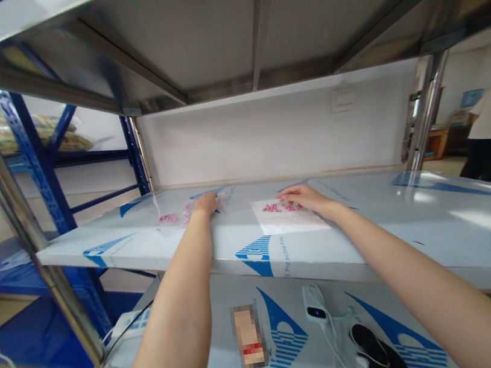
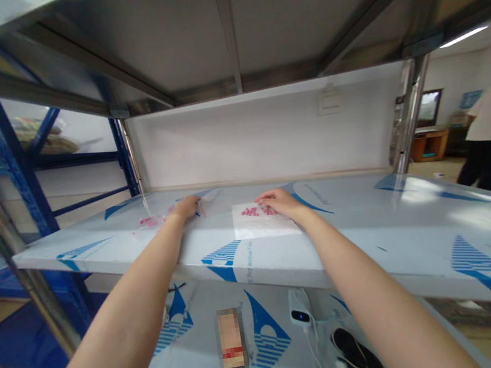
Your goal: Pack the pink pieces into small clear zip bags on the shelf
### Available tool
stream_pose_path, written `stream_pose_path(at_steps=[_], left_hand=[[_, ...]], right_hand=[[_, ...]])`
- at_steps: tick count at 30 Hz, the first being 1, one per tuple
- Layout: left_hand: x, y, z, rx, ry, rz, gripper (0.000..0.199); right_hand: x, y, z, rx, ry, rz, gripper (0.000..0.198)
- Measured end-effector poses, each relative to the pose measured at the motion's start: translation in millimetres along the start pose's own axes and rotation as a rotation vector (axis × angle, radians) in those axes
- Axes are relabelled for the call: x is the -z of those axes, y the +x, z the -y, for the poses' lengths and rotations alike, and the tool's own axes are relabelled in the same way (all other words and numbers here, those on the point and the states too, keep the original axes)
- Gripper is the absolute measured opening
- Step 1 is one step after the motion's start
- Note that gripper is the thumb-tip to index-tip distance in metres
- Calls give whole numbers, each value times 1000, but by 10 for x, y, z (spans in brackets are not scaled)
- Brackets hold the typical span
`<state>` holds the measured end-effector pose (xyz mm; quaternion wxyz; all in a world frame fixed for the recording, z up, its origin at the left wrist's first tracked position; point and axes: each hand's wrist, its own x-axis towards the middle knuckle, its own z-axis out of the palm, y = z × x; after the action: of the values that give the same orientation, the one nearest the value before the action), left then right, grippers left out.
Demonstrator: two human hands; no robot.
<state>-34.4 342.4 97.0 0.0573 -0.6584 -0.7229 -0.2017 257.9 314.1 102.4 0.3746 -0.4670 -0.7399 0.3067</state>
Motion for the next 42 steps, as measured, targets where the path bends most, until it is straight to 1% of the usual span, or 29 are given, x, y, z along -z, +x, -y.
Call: stream_pose_path(at_steps=[2, 4, 7, 9, 12, 16, 18, 20, 22, 24, 26, 27, 29, 30, 32, 34, 36, 39, 42], left_hand=[[9, -36, 4, 49, 76, 15, 36], [22, -66, -18, 80, 141, 12, 36], [36, -90, -45, 77, 270, 19, 37], [39, -93, -45, 65, 369, -17, 36], [47, -96, -34, 50, 441, -142, 30], [91, -116, -41, 51, 411, -341, 32], [126, -121, -78, 40, 341, -438, 32], [157, -115, -153, 30, 214, -530, 33], [175, -105, -269, 4, 77, -617, 34], [171, -104, -416, -83, 4, -688, 32], [145, -120, -572, -266, 3, -704, 28], [127, -134, -647, -376, 19, -691, 26], [85, -170, -781, -585, 67, -634, 23], [66, -189, -839, -667, 94, -605, 21], [37, -222, -930, -781, 141, -560, 20], [26, -250, -989, -839, 168, -548, 19], [35, -278, -1020, -838, 166, -580, 21], [73, -340, -1046, -813, 115, -654, 29], [106, -423, -1092, -869, 132, -677, 38]], right_hand=[[1, 8, -12, 5, -11, 1, 18], [1, 11, -18, 14, -5, 2, 17], [-1, 14, -25, 16, 19, 8, 16], [-2, 23, -33, 16, 23, 17, 17], [0, 54, -64, 32, 20, 22, 18], [-5, 124, -139, 66, 26, 33, 17], [-16, 156, -172, 74, 26, 28, 15], [-30, 170, -182, 72, 41, 14, 15], [-39, 159, -163, 72, 69, -38, 21], [-38, 126, -121, 99, 102, -112, 40], [-34, 87, -73, 141, 144, -174, 57], [-33, 73, -53, 155, 175, -188, 61], [-36, 63, -29, 161, 238, -184, 62], [-39, 69, -25, 156, 255, -172, 58], [-44, 93, -30, 132, 255, -139, 44], [-44, 123, -39, 107, 252, -123, 25], [-38, 147, -43, 100, 300, -154, 12], [-28, 171, -35, 137, 428, -232, 10], [-24, 187, -9, 176, 505, -299, 20]])
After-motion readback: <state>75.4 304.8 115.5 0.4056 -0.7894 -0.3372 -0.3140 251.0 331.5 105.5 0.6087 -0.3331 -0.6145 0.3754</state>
